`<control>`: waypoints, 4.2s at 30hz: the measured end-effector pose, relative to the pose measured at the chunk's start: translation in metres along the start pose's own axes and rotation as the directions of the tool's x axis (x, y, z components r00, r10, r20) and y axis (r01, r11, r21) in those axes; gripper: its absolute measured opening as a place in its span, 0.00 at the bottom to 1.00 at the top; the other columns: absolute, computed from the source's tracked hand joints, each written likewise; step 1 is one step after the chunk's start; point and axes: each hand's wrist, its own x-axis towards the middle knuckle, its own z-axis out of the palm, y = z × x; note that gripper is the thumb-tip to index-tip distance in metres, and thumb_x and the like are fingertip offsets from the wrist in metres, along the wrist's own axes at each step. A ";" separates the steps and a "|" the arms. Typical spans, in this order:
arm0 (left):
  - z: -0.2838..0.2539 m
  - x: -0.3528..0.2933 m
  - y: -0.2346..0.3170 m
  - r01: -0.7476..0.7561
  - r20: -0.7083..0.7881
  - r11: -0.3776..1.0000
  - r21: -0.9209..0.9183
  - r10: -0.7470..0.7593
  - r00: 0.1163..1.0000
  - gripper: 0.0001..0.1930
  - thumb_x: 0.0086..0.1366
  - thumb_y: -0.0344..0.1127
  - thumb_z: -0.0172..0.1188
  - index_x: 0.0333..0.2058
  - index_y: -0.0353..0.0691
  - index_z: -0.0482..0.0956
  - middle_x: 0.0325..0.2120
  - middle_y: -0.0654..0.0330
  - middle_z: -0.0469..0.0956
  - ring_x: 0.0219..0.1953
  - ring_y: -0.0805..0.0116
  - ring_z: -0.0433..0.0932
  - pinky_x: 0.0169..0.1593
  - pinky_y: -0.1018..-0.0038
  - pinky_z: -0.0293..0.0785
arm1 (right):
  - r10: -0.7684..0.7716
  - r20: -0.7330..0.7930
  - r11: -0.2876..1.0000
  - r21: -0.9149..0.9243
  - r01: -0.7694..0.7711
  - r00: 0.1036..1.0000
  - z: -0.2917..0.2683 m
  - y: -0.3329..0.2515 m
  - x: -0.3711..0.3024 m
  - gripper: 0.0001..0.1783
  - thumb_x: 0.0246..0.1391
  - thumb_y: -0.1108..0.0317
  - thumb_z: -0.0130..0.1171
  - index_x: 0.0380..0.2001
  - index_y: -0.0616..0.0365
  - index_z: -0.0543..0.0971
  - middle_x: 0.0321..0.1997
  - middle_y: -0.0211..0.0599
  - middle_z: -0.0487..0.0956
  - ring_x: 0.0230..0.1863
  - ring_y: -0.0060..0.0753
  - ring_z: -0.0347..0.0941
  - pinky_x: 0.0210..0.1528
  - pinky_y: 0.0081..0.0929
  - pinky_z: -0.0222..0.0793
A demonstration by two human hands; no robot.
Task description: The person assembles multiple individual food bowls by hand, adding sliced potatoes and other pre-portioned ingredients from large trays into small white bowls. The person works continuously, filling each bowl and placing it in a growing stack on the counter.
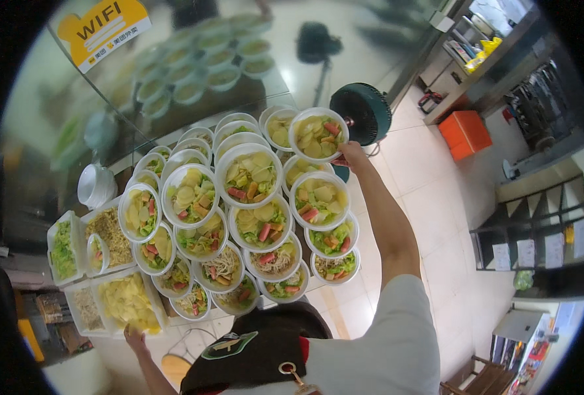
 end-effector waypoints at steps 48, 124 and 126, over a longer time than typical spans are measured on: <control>-0.022 0.089 -0.021 -0.101 0.176 0.943 -0.316 0.163 0.971 0.16 0.57 0.25 0.53 0.46 0.38 0.68 0.36 0.59 0.72 0.32 0.73 0.72 0.32 0.78 0.73 | 0.296 0.855 0.946 -0.201 -0.254 0.426 0.705 0.136 -0.268 0.16 0.55 0.63 0.54 0.41 0.62 0.68 0.35 0.44 0.75 0.35 0.39 0.76 0.37 0.31 0.75; -0.016 0.065 0.013 -0.049 0.255 0.992 -0.113 0.077 0.964 0.18 0.58 0.31 0.47 0.49 0.50 0.66 0.46 0.62 0.68 0.40 0.70 0.70 0.33 0.80 0.71 | 0.121 -0.152 0.865 0.500 -0.030 0.981 0.069 0.070 -0.099 0.17 0.55 0.61 0.50 0.35 0.68 0.71 0.26 0.49 0.78 0.23 0.37 0.77 0.25 0.24 0.77; -0.015 0.073 0.014 -0.044 0.239 0.992 -0.119 0.071 0.968 0.18 0.58 0.31 0.48 0.49 0.50 0.67 0.45 0.63 0.68 0.39 0.71 0.70 0.33 0.80 0.70 | 0.147 -0.151 0.859 0.509 -0.051 0.978 0.069 0.071 -0.100 0.16 0.54 0.61 0.50 0.32 0.68 0.72 0.27 0.49 0.78 0.25 0.38 0.77 0.27 0.24 0.77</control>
